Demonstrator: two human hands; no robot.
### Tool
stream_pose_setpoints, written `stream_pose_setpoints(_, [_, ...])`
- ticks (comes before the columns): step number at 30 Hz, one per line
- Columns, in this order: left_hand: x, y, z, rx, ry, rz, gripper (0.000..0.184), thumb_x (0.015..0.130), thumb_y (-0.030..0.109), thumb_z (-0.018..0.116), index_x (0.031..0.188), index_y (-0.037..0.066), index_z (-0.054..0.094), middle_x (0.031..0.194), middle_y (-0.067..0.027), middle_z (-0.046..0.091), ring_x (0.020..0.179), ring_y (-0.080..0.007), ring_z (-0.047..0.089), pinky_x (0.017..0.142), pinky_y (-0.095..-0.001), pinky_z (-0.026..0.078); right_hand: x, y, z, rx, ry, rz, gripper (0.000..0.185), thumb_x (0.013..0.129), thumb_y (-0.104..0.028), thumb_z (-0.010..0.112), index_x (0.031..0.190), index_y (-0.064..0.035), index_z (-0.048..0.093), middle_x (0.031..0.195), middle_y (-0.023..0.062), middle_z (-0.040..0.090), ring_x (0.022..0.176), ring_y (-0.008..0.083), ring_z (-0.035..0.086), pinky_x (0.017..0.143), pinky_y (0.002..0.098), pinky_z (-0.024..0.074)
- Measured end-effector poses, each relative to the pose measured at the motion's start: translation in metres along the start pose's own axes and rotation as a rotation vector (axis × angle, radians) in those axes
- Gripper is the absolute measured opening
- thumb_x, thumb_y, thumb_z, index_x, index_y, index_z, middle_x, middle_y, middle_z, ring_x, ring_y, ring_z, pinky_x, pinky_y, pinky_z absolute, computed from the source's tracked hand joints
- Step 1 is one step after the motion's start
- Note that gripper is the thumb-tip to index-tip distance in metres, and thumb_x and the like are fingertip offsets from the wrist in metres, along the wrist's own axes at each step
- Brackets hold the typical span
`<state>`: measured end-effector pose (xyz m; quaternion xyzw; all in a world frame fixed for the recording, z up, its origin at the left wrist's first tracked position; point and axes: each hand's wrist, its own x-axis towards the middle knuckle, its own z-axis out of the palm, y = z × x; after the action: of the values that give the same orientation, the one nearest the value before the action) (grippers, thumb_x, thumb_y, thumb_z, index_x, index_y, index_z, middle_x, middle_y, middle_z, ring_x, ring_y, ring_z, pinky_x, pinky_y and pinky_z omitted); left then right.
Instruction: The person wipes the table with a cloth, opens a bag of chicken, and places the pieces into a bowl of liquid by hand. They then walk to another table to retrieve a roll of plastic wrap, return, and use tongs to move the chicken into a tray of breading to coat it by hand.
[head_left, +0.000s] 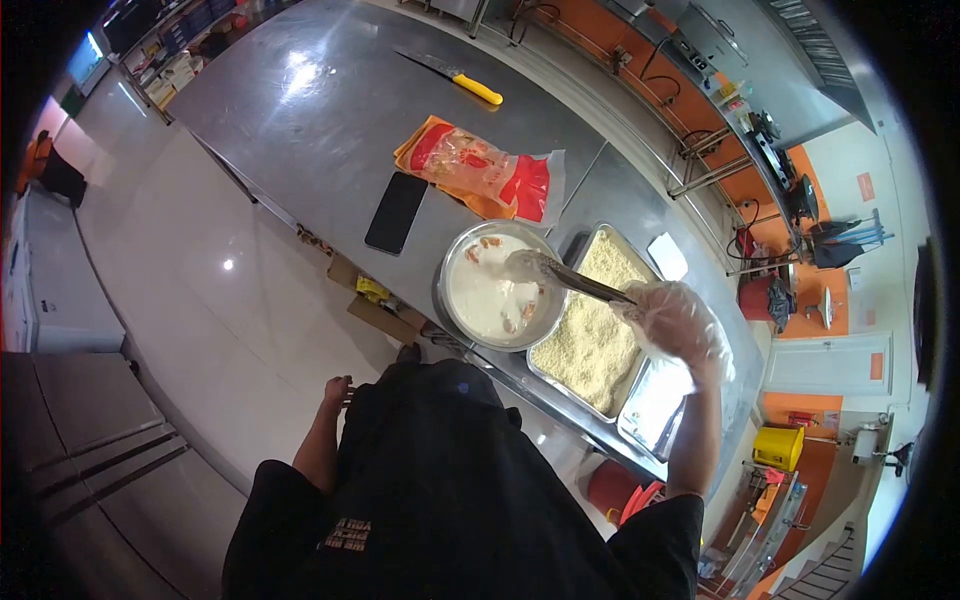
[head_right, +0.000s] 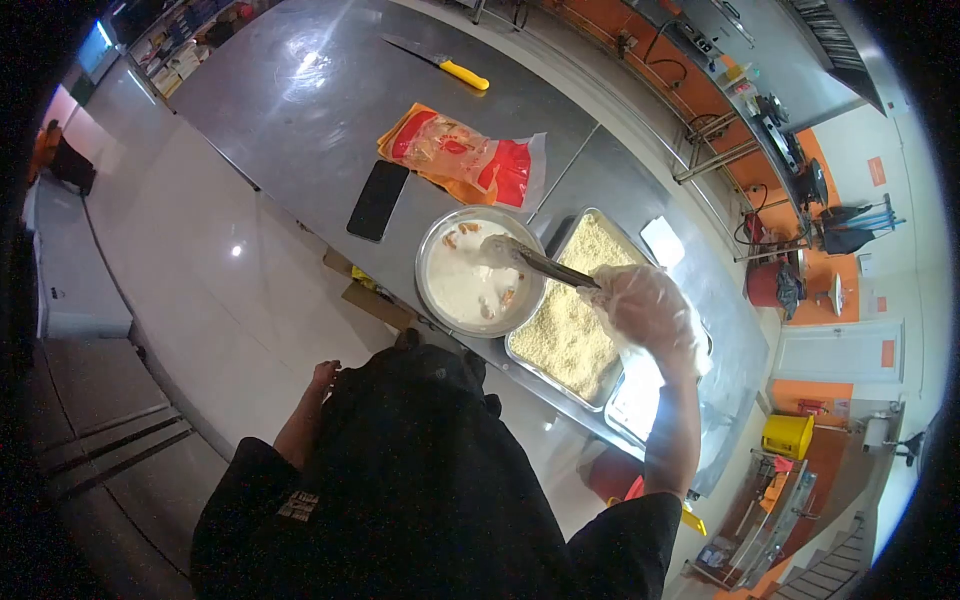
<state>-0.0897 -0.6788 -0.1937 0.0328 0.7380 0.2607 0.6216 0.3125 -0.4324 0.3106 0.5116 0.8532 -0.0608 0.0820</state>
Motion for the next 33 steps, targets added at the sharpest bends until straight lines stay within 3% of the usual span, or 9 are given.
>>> stream_pose_setpoints(2, [0.017,-0.013,0.003,0.114,0.001,0.048,0.032,0.081,0.03,0.052,0.098,0.003,0.057,0.087,-0.0143,0.062,0.08,-0.0284,0.06,0.069,-0.0447,0.048,-0.006,-0.018,0.011,-0.017,0.127,0.05,0.021,0.087,-0.031,0.052,0.087,-0.0115,0.061,0.071,0.0058,0.059,0.065,0.0218,0.057,0.057,0.0343,0.0463])
stream_pose_setpoints(3, [0.029,-0.023,0.003,0.113,0.001,0.046,0.032,0.081,0.03,0.052,0.098,0.003,0.057,0.087,-0.0143,0.062,0.08,-0.0284,0.06,0.069,-0.0447,0.048,-0.008,-0.017,0.029,-0.184,0.268,-0.112,0.018,0.087,-0.027,0.052,0.085,-0.0108,0.059,0.068,0.0051,0.058,0.061,0.0206,0.056,0.054,0.0332,0.045])
stream_pose_setpoints(5, [0.076,-0.063,-0.003,0.77,-0.061,0.584,0.034,0.081,0.031,0.05,0.093,0.001,0.061,0.089,-0.0155,0.062,0.08,-0.028,0.061,0.072,-0.0407,0.048,-0.01,-0.036,0.044,-0.525,0.398,-0.298,0.014,0.088,-0.02,0.049,0.081,-0.0098,0.054,0.059,0.0035,0.053,0.051,0.0175,0.05,0.045,0.0303,0.0401])
stream_pose_setpoints(11, [0.082,-0.067,-0.003,0.528,-0.114,0.472,0.037,0.079,0.031,0.051,0.092,-0.002,0.063,0.09,-0.0151,0.063,0.078,-0.0273,0.061,0.074,-0.0377,0.048,0.003,-0.086,0.071,-0.23,-0.078,-0.108,0.012,0.085,-0.009,0.043,0.081,-0.0023,0.052,0.061,0.0101,0.057,0.059,0.0243,0.06,0.054,0.0371,0.0491])
stream_pose_setpoints(18, [0.046,-0.025,-0.004,0.301,-0.036,0.197,0.029,0.078,0.031,0.055,0.092,0.005,0.059,0.085,-0.0106,0.062,0.077,-0.0241,0.059,0.07,-0.0434,0.047,0.012,-0.046,0.068,-0.28,-0.043,-0.168,0.014,0.082,-0.014,0.046,0.075,-0.0052,0.054,0.063,0.0122,0.056,0.062,0.0268,0.06,0.057,0.0408,0.0481])
stream_pose_setpoints(23, [0.022,0.001,0.002,0.086,-0.022,-0.011,0.028,0.079,0.03,0.054,0.095,0.008,0.057,0.083,-0.0092,0.058,0.07,-0.0208,0.055,0.064,-0.0397,0.044,-0.002,-0.03,0.035,-0.246,0.315,-0.216,0.007,0.078,-0.019,0.058,0.078,-0.0125,0.058,0.064,0.0063,0.056,0.064,0.0228,0.058,0.056,0.0354,0.046])
stream_pose_setpoints(25, [0.015,0.009,0.006,0.15,-0.01,-0.014,0.028,0.079,0.03,0.054,0.094,0.007,0.057,0.081,-0.0094,0.058,0.07,-0.0203,0.055,0.064,-0.0393,0.044,-0.008,-0.04,0.007,-0.164,0.567,-0.286,0.007,0.078,-0.021,0.061,0.081,-0.0144,0.06,0.068,0.0028,0.058,0.066,0.0213,0.057,0.056,0.0342,0.0454])
stream_pose_setpoints(28, [0.014,0.007,0.006,0.244,-0.009,0.035,0.029,0.078,0.03,0.055,0.091,0.005,0.058,0.079,-0.01,0.059,0.072,-0.0211,0.056,0.066,-0.0393,0.045,-0.018,-0.036,-0.009,-0.062,0.265,-0.093,0.024,0.075,-0.017,0.067,0.099,-0.0177,0.065,0.088,0.0029,0.065,0.079,0.0216,0.061,0.07,0.0315,0.0491])
stream_pose_setpoints(33, [0.092,-0.054,-0.005,0.415,-0.165,0.416,0.032,0.076,0.028,0.057,0.088,-0.001,0.061,0.08,-0.012,0.062,0.075,-0.0247,0.058,0.068,-0.0387,0.046,-0.021,-0.031,-0.01,-0.076,0.373,-0.112,0.024,0.074,-0.017,0.067,0.098,-0.018,0.065,0.085,0.0022,0.065,0.075,0.0219,0.06,0.068,0.0324,0.0491])
